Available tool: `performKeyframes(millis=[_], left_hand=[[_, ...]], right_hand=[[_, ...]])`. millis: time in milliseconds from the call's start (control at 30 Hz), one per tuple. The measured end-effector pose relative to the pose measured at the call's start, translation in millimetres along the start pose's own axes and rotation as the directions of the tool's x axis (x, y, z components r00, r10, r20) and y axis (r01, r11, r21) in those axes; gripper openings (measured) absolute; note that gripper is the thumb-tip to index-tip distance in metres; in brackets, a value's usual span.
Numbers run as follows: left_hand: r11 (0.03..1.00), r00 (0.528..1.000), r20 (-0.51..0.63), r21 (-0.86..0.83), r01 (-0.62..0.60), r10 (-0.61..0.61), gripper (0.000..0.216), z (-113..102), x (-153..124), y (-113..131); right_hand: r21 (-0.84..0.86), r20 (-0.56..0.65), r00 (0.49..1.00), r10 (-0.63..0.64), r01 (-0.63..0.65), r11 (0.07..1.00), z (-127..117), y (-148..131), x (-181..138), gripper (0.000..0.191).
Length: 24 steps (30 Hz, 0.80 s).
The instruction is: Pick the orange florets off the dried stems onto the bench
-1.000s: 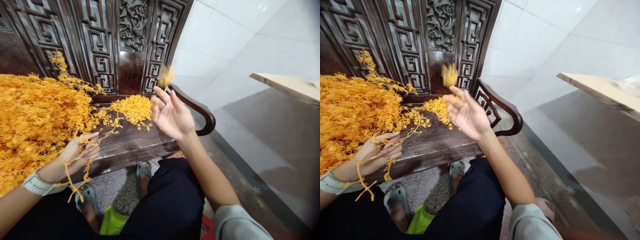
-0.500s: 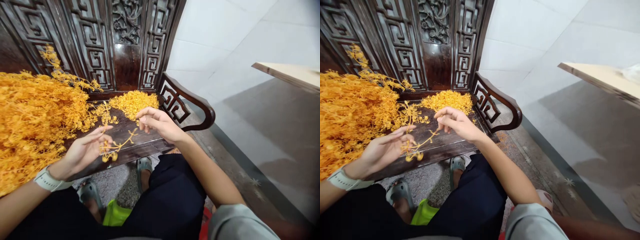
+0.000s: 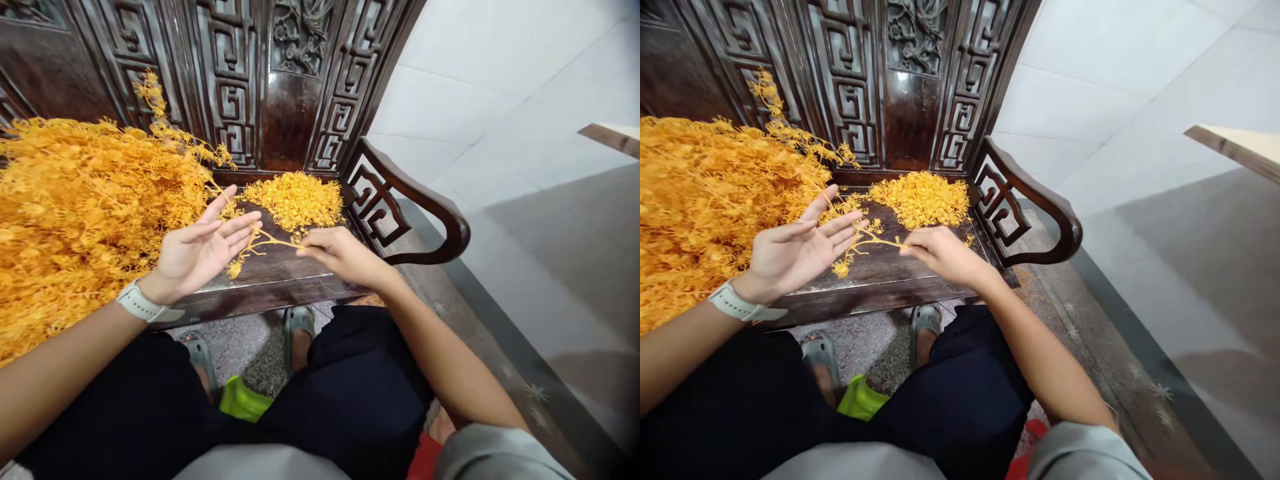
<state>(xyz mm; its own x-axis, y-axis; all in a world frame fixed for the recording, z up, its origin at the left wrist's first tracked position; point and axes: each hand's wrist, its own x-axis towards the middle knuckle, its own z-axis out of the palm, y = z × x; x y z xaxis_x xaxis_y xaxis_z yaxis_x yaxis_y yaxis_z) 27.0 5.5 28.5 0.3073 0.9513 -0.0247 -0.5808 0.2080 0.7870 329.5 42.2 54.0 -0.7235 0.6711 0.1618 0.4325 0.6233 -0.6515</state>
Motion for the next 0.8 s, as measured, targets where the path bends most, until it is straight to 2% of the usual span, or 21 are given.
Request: performKeyframes(millis=[133,267,367,433,533,600,733,800], left_hand=[[0.998,0.998,-0.040,0.047,-0.038,0.040,0.086,-7,-1,12],[0.981,0.997,-0.044,0.188,-0.048,0.057,0.098,-9,-4,10],[0.940,0.999,-0.022,0.338,-0.037,0.047,0.090,-9,0,0],[0.863,0.994,0.024,0.494,-0.104,0.106,0.078,-6,5,-7],[0.684,0.954,0.173,0.666,-0.297,0.246,0.062,5,16,-11],[0.608,0.931,0.260,0.705,-0.365,0.258,0.059,18,19,-9],[0.526,0.935,0.257,0.775,-0.350,0.243,0.037,44,15,-2],[0.551,0.937,0.225,0.762,-0.341,0.269,0.033,52,9,1]], right_hand=[[0.079,-0.168,0.983,0.074,-0.061,0.995,-22,4,-12,0.046],[0.236,-0.323,0.942,0.086,-0.008,0.972,-29,-2,-13,0.050],[0.298,-0.361,0.931,0.060,0.054,0.953,-26,-13,-8,0.050],[0.313,-0.394,0.918,0.048,0.085,0.946,-23,-21,-5,0.051],[0.357,-0.430,0.902,0.033,0.137,0.924,-20,-29,-4,0.051],[0.406,-0.472,0.881,0.038,0.179,0.896,-18,-33,-4,0.051],[0.427,-0.573,0.812,0.113,0.177,0.887,-18,-38,-8,0.054],[0.390,-0.601,0.785,0.150,0.124,0.912,-20,-38,-13,0.056]])
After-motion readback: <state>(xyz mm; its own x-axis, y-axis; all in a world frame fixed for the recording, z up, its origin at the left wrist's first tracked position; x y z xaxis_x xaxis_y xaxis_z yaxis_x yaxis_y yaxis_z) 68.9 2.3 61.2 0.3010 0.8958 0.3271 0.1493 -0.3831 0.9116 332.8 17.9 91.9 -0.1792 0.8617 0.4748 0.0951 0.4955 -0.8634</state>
